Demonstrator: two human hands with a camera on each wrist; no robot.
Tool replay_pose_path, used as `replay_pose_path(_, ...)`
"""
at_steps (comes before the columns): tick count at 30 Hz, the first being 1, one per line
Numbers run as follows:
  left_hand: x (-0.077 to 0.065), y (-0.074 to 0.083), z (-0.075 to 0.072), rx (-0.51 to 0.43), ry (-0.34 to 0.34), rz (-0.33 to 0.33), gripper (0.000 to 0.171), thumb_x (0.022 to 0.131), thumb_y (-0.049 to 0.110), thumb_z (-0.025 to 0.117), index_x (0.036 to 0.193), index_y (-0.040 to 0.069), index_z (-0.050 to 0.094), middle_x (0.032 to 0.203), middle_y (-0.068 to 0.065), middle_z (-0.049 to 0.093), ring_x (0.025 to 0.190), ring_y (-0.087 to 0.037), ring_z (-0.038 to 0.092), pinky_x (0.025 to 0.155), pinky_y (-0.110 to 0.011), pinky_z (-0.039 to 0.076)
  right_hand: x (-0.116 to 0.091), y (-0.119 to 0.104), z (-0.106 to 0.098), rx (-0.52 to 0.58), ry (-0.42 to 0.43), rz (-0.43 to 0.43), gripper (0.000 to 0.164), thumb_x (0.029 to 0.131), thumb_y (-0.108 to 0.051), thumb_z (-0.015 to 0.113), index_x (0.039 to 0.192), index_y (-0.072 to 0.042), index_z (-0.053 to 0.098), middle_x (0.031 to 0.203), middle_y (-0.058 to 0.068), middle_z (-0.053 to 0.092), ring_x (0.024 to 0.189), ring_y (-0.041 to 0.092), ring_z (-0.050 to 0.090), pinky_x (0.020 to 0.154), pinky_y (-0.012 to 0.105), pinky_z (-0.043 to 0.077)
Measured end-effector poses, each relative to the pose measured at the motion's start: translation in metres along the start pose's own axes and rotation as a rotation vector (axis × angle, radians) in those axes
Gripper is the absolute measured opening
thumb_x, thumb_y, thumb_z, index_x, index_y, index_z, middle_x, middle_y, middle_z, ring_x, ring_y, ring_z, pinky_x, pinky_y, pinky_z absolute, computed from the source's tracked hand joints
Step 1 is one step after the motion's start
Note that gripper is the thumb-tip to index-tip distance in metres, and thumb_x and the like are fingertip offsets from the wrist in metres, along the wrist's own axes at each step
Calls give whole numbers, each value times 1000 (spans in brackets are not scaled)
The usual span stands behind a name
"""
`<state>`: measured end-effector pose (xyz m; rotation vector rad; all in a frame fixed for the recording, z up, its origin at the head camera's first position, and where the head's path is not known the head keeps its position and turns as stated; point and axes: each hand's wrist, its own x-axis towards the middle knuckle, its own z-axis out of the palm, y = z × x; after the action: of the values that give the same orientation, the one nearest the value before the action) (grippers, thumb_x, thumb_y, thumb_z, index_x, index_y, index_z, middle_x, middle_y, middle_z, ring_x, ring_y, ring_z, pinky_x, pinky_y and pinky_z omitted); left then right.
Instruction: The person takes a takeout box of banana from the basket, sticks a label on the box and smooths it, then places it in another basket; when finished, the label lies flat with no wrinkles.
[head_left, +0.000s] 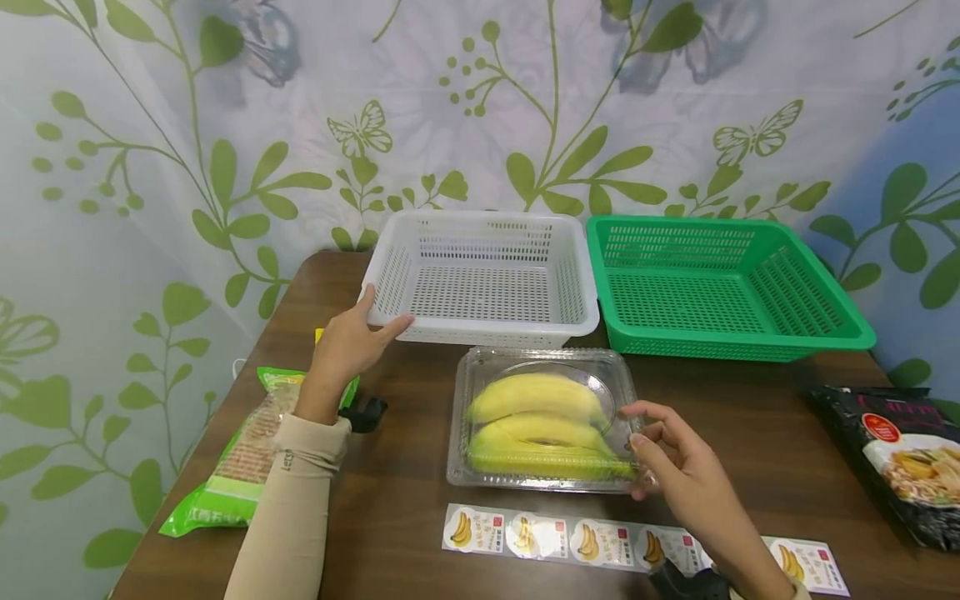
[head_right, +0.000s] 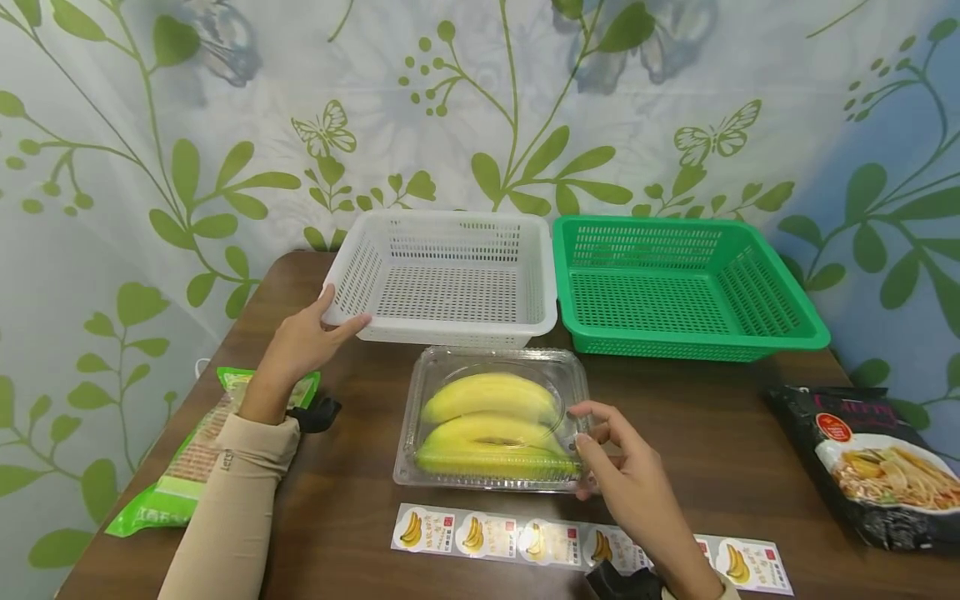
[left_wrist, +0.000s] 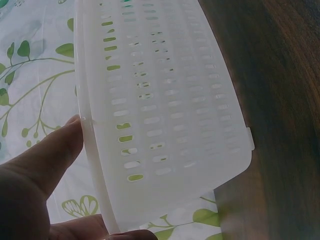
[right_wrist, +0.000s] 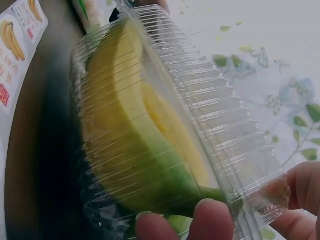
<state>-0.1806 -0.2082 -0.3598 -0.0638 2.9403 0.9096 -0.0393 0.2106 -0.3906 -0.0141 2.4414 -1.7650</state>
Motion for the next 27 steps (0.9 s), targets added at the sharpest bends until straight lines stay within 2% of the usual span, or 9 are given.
replay_pose_path(11,0,1,0,16,2,-9,105,93,74,52,164,8,10,159,-26,33,138,-47,43,104,-62,40,6,11,-1,-33,46,-43,33,108,-20,53,142,-18,50,98,23,55,62,29,65,59,45,59)
replay_pose_path(19,-6,0,-2,18,-20,-38,105,94,73,52,164,8,8,160,-27,29,139,-48,41,103,-63,40,9,19,-4,-26,44,-73,33,108,-19,54,141,-15,51,99,23,56,63,28,65,58,43,59)
replay_pose_path(24,-3,0,-2,21,-22,-19,107,92,76,50,164,8,8,160,-28,30,139,-49,41,103,-63,40,11,24,-8,-24,57,-88,32,108,-18,54,140,-15,52,98,25,56,63,28,66,58,43,59)
replay_pose_path(27,0,2,-2,21,-20,-8,107,93,75,51,164,8,8,160,-28,31,138,-49,42,103,-63,40,14,26,-12,-23,57,-83,34,108,-21,55,141,-16,53,101,25,56,69,28,67,60,43,59)
